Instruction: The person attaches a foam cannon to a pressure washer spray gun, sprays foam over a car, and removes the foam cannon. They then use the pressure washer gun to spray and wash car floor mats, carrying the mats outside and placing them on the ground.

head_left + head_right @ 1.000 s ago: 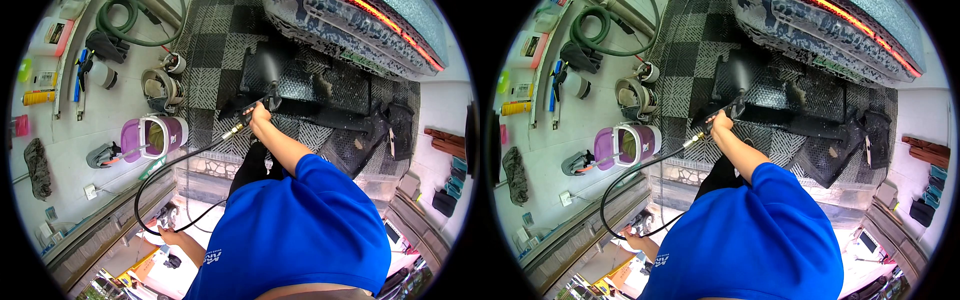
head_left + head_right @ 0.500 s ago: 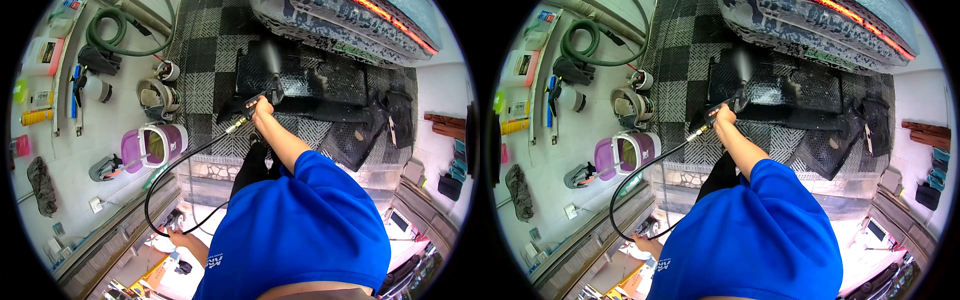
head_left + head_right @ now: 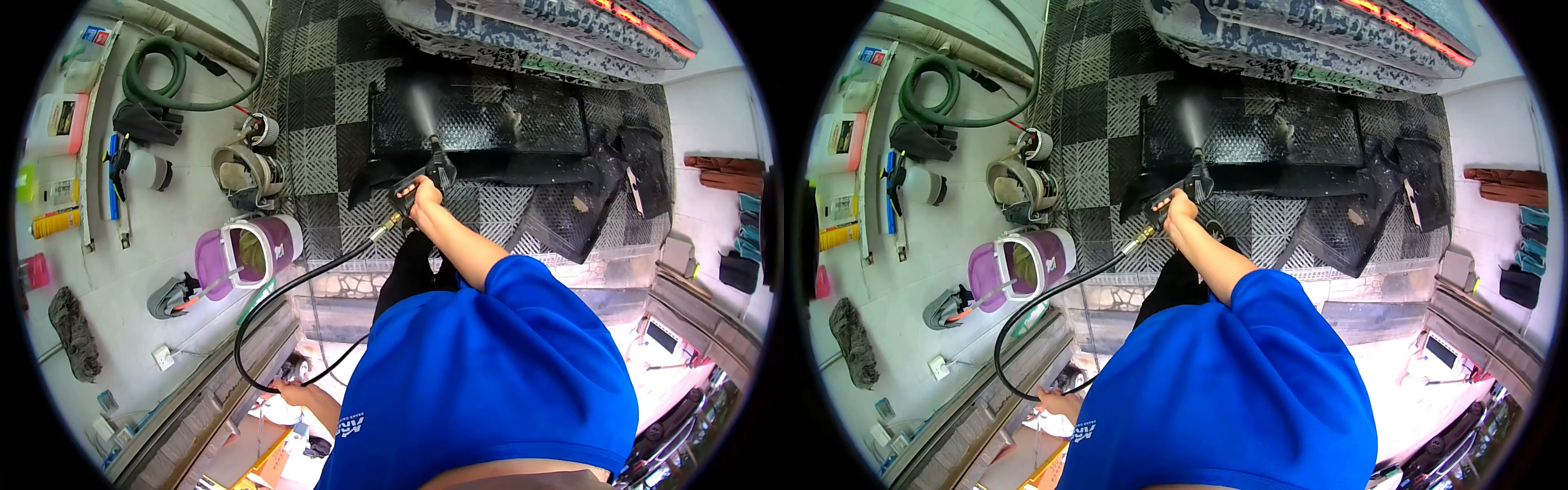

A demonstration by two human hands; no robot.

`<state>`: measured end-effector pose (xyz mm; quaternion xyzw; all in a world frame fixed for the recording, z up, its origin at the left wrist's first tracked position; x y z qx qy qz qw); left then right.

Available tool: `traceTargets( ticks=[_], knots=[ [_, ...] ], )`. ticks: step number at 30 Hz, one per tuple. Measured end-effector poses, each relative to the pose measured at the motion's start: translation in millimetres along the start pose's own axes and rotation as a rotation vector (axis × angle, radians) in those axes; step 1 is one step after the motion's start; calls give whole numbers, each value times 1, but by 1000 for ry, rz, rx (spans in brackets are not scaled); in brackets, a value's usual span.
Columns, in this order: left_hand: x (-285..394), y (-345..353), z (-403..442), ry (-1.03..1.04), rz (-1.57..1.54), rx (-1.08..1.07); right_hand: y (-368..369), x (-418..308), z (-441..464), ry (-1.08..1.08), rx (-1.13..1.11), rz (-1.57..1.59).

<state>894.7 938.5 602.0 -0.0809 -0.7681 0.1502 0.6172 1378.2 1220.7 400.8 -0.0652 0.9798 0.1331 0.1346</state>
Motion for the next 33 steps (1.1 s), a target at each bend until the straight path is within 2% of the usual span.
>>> traceTargets(
  ticks=[5, 8, 9, 11, 12, 15, 16, 17, 19, 21, 23, 24, 27, 29, 32, 33],
  knots=[
    [-6, 15, 10, 10, 43, -69, -22, -2, 3, -171, 192, 86],
    [-17, 14, 25, -47, -15, -89, -15, 13, -4, 64, -53, 101],
    [-23, 15, 36, -46, -13, -96, -19, 16, -3, 84, 1, 66],
    [-30, 23, 46, -75, 1, -152, -24, 21, 6, -8, 57, 128],
    [-32, 26, 46, -77, 13, -160, -36, 19, 6, -80, 231, 122],
    [-23, 34, 45, 9, 69, -120, -42, 25, 8, -58, 205, 121],
    [-31, 28, 70, 61, -22, -39, -38, 33, 5, 4, 98, 104],
    [-34, 30, 84, 60, -15, -54, -35, 42, 3, 112, -8, 124],
    [-36, 45, 85, -20, 56, -158, -34, 56, -1, 212, -44, 126],
    [-26, 61, 64, 4, 184, -111, -42, 66, -1, 256, 32, 179],
    [-29, 72, 56, -72, 282, -61, -59, 60, 7, 202, 116, 206],
    [-39, 82, 70, -30, 315, -119, -65, 47, 4, 149, 140, 202],
    [-33, 118, 25, -29, 327, -190, -95, 3, 13, 54, 199, 226],
    [-44, 140, 20, -31, 369, -297, -116, -31, 8, -25, 277, 282],
    [-47, 169, -15, -15, 331, -514, -158, -74, 35, -159, 284, 320],
    [-49, 170, -27, -12, 332, -522, -165, -90, 32, -183, 282, 337]
  ],
)
Point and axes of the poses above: each hand's wrist, its own z-axis towards the middle knuckle, its own y-axis out of the palm, x = y × z, the point moved 8 cm from there along z, towards the middle knuckle, and after that the axes turned 1 degree about -x, right-handed, at the moved point
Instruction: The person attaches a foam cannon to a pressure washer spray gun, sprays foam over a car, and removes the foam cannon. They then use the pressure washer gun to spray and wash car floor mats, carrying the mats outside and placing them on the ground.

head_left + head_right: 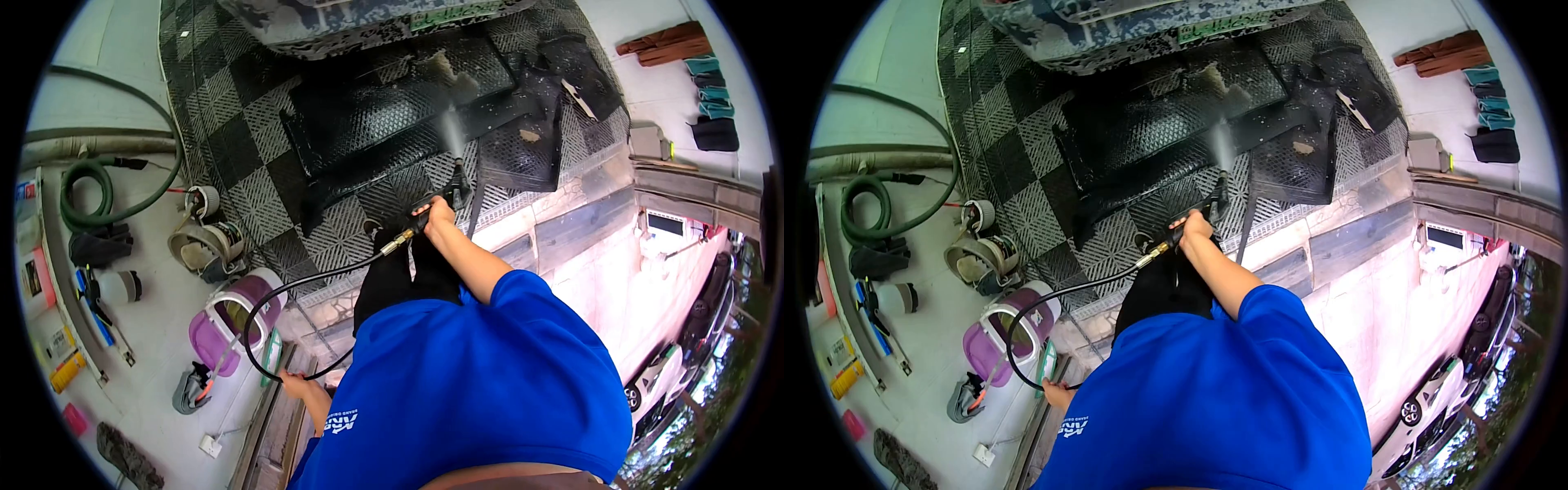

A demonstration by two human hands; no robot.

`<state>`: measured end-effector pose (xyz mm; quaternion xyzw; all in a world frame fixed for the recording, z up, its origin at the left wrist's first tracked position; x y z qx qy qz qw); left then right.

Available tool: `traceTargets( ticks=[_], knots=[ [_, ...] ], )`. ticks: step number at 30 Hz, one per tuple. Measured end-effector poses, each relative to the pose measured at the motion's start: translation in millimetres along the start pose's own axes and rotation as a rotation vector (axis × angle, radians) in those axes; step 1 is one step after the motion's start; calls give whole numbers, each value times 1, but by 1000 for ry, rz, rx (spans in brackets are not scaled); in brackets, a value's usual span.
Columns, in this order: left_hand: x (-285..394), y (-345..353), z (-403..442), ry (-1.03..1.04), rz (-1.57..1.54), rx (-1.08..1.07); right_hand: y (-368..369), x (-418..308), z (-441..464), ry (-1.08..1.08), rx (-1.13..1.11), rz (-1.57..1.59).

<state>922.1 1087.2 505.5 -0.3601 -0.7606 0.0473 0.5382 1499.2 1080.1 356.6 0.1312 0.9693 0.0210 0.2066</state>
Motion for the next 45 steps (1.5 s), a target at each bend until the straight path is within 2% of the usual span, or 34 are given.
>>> traceTargets(
  ticks=[4, 6, 8, 10, 12, 15, 16, 18, 19, 20, 22, 23, 24, 25, 27, 28, 30, 31, 32, 34, 36, 38, 40, 42, 44, 45],
  knots=[
    [-14, 16, -18, 41, 147, -31, -2, -83, 8, -80, -18, 34],
    [-27, 31, -36, -54, 157, -223, -6, -120, 11, -147, 3, 84],
    [-25, 34, -59, -32, 174, -237, -13, -153, 14, -180, 64, 91],
    [-25, 41, -91, -55, 293, -370, -19, -186, 15, -242, 25, 103],
    [-24, 50, -118, -12, 400, -354, -20, -217, 17, -244, 52, 127],
    [-26, 72, -157, -96, 393, -657, -35, -242, 29, -298, 107, 199],
    [-22, 72, -164, -92, 399, -656, -42, -249, 25, -337, 154, 237],
    [-34, 82, -197, -236, 292, -911, -44, -259, 31, -356, 186, 229],
    [-38, 79, -203, -378, 255, -997, -40, -256, 35, -285, 127, 225],
    [-36, 73, -206, -512, 205, -977, -34, -252, 36, -213, 68, 220],
    [-29, 79, -197, -618, 214, -1128, -24, -236, 46, -88, -61, 207],
    [-23, 91, -186, -638, 286, -1161, -17, -229, 44, -47, -100, 188],
    [-19, 99, -172, -614, 338, -1064, -8, -219, 38, 1, -139, 157],
    [-14, 115, -167, -611, 456, -1158, -4, -206, 34, 50, -136, 126],
    [-20, 145, -144, -711, 741, -1108, 7, -180, 29, 140, -128, 79],
    [-36, 167, -118, -537, 877, -1483, 18, -171, 20, 183, -147, 41],
    [-62, 236, -81, -413, 1438, -1371, 21, -138, 40, 284, -161, -1],
    [-77, 281, -79, -267, 1506, -1441, 25, -127, 45, 277, -220, -32],
    [-99, 325, -81, -115, 1569, -1506, 23, -116, 50, 348, -154, -108],
    [-163, 422, -84, -177, 1232, -1274, 26, -100, 69, 403, -256, -179],
    [-240, 496, -102, -218, 1012, -1205, 15, -89, 83, 391, -171, -298],
    [-342, 564, -125, -396, 776, -1283, 10, -87, 99, 357, -116, -203],
    [-434, 612, -151, -569, 733, -1128, -5, -90, 120, 329, -66, -51],
    [-505, 657, -181, -681, 593, -909, -16, -107, 144, 200, -24, -53],
    [-555, 704, -216, -783, 428, -788, -15, -128, 158, 69, 38, -103],
    [-584, 729, -225, -845, 334, -813, -11, -135, 166, 20, 15, -115]
  ],
)
Point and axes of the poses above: each hand's wrist, its own z-axis towards the middle knuckle, its own y-axis out of the palm, x = y × z, the point moved 8 cm from there along z, towards the middle knuckle, and after that the axes turned 1 degree about -x, right-handed, at the moved point
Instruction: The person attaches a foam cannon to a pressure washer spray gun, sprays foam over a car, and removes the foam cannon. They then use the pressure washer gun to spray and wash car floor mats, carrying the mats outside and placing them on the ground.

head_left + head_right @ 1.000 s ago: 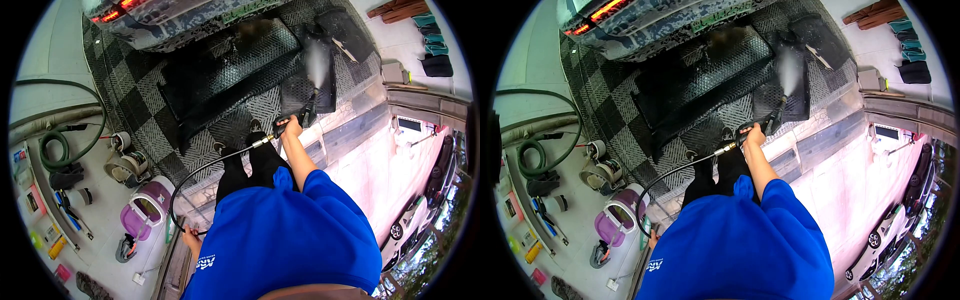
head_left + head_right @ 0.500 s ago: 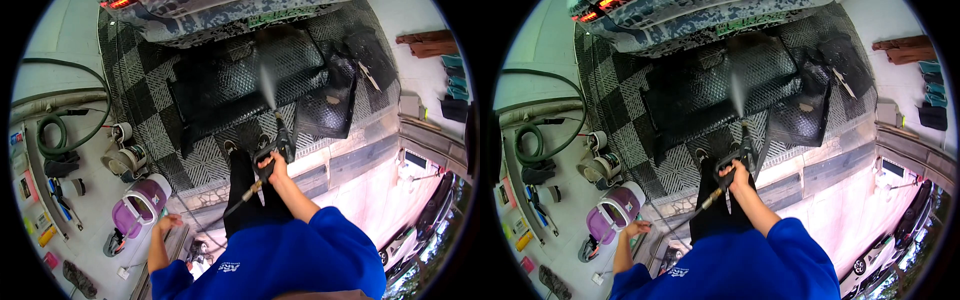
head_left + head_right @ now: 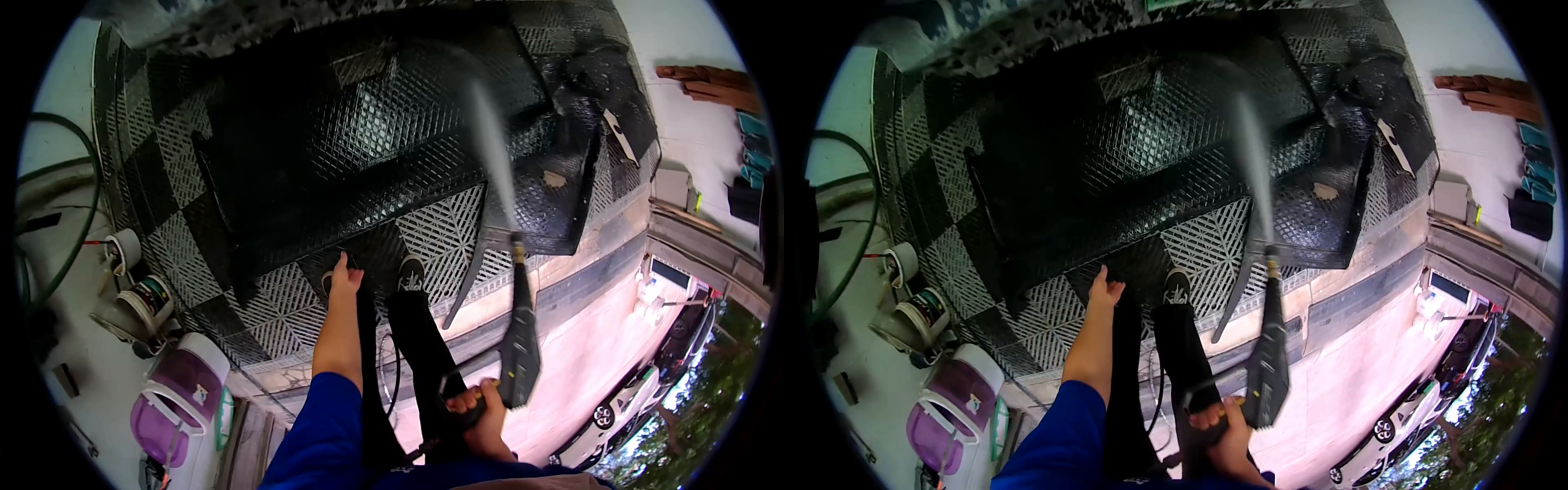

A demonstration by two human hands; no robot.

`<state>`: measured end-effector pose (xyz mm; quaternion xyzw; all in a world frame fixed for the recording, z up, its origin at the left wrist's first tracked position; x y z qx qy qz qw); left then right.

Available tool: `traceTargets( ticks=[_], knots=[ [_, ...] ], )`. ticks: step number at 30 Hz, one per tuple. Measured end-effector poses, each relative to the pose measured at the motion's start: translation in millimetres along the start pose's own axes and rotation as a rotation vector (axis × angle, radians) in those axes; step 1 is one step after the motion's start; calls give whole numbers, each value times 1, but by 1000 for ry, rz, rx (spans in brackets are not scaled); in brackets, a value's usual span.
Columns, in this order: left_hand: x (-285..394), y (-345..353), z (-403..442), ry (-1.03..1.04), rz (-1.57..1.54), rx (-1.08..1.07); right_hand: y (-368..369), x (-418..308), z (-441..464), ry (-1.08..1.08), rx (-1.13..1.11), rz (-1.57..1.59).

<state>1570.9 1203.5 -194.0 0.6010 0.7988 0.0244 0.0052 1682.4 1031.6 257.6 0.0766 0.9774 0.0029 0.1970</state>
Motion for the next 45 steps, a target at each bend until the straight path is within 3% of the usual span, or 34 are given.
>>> traceTargets(
  ticks=[2, 4, 5, 7, 10, 13, 15, 17, 21, 23, 27, 33, 37, 45],
  knots=[
    [-10, 40, 46, -19, -96, -57, -3, -7, 19, -77, -8, 109],
    [-4, 58, 57, -25, -206, 230, 1, -6, 37, -106, -17, 140],
    [-3, 59, 75, -32, -206, 236, 3, -2, 44, -104, 27, 81],
    [9, 77, 104, 15, -319, -50, 2, 10, 58, -99, 78, 18],
    [32, 78, 109, 99, -220, -124, 0, 37, 71, -4, -26, -172],
    [47, 66, 57, 174, -98, -69, 6, 52, 48, 116, -91, -290],
    [53, 31, 18, 220, -84, 29, 26, 56, 24, 157, -108, -158],
    [54, -11, -18, 251, -164, 9, 40, 55, -3, 216, -13, -161],
    [68, -67, -85, 261, -191, 17, 53, 61, -36, 210, -116, -186],
    [70, -94, -123, 247, -50, 210, 57, 60, -47, 203, -134, -162],
    [64, -132, -173, 321, -84, 194, 70, 68, -50, 219, -234, -157],
    [66, -159, -208, 352, -49, 221, 110, 61, -19, 58, -212, -144],
    [69, -149, -218, 330, -37, 234, 135, 62, -6, 147, -250, -225],
    [72, -158, -217, 308, -41, 252, 215, 45, 67, 39, -238, -278]
  ],
)
Point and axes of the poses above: each hand's wrist, its own z-axis towards the middle knuckle, its own y-axis out of the palm, x = y × z, the point moved 8 cm from there along z, towards the middle knuckle, and after that the axes turned 1 degree about -x, right-handed, at the moved point
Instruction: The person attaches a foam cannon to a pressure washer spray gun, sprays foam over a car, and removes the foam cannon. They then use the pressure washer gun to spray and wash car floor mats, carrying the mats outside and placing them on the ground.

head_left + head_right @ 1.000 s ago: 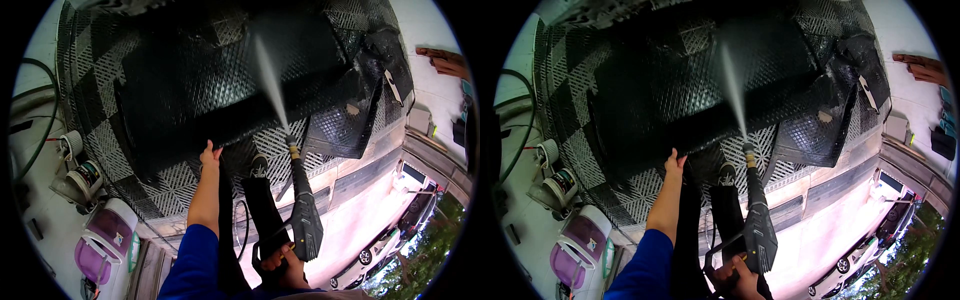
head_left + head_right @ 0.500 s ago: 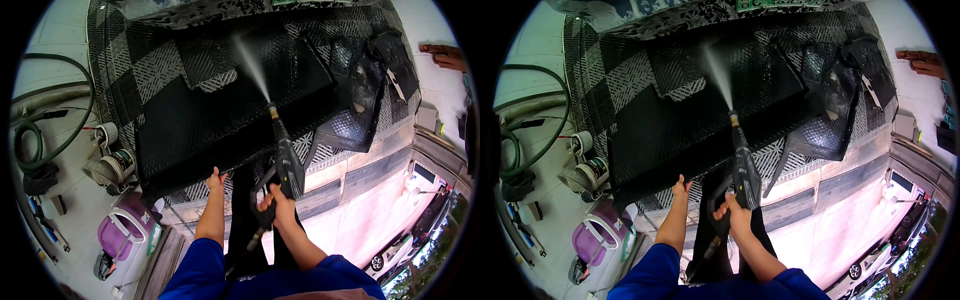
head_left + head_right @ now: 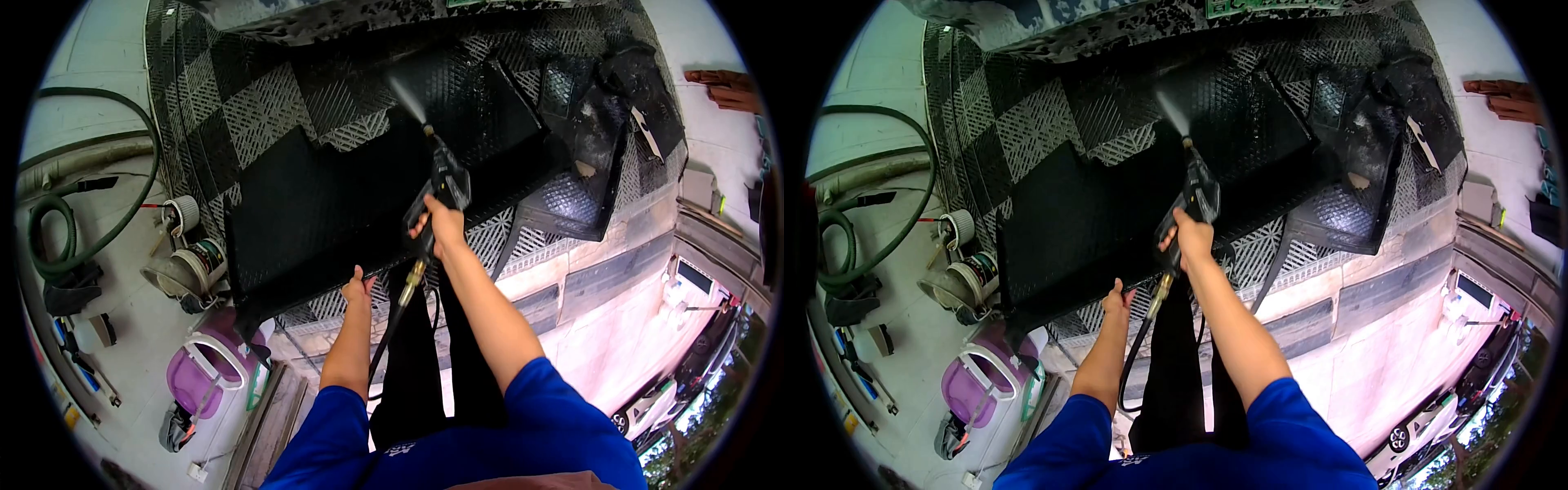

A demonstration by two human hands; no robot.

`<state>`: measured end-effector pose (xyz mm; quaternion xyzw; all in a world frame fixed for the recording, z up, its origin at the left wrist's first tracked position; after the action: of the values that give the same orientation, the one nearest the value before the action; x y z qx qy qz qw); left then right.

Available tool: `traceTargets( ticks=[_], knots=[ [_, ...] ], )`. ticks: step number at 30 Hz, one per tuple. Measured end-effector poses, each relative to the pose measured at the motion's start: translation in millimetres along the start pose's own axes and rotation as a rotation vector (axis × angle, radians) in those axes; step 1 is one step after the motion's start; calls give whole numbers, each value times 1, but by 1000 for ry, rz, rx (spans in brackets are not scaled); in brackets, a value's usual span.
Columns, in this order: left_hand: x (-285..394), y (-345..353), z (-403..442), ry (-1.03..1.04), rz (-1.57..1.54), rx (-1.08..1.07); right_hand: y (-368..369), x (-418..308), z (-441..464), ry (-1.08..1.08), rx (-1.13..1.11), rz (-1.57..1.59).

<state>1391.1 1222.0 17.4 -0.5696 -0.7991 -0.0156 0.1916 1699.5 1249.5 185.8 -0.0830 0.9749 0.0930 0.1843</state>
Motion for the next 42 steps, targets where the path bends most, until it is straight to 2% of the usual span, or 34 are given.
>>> traceTargets(
  ticks=[4, 7, 14, 19, 21, 24, 26, 32, 37, 42],
  knots=[
    [9, 13, -4, 12, -12, -21, 21, -32, 35, -188, 23, -128],
    [13, 16, -6, 2, -4, -11, 35, -36, 45, -100, -15, -135],
    [17, 6, -13, -30, -41, -8, 56, -53, 82, -194, 9, -304],
    [21, 11, -16, -43, -27, -8, 63, -56, 90, -55, -21, -344],
    [23, 12, -15, -54, -13, -14, 58, -52, 86, -88, -12, -290],
    [26, 15, -18, -75, 1, -26, 46, -49, 62, -147, 33, -166],
    [31, 22, -22, -56, -25, -54, 33, -35, 41, -23, 19, -35],
    [44, 31, -21, -42, 65, -79, -21, 20, -28, 293, -19, 34],
    [51, 37, -13, -37, 36, -71, -72, 19, -27, 227, 103, 170],
    [43, 43, -6, -18, 50, -25, -127, -23, 1, 95, 222, 216]
  ],
)
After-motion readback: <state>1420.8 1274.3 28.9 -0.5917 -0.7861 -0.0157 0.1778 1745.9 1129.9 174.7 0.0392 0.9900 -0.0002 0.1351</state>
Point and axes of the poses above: each hand's wrist, its own z-axis towards the middle knuckle, its own y-axis out of the palm, x = y × z, the point moved 8 cm from there along z, towards the middle knuckle, and after that the axes turned 1 degree about -x, right-handed, at the moved point
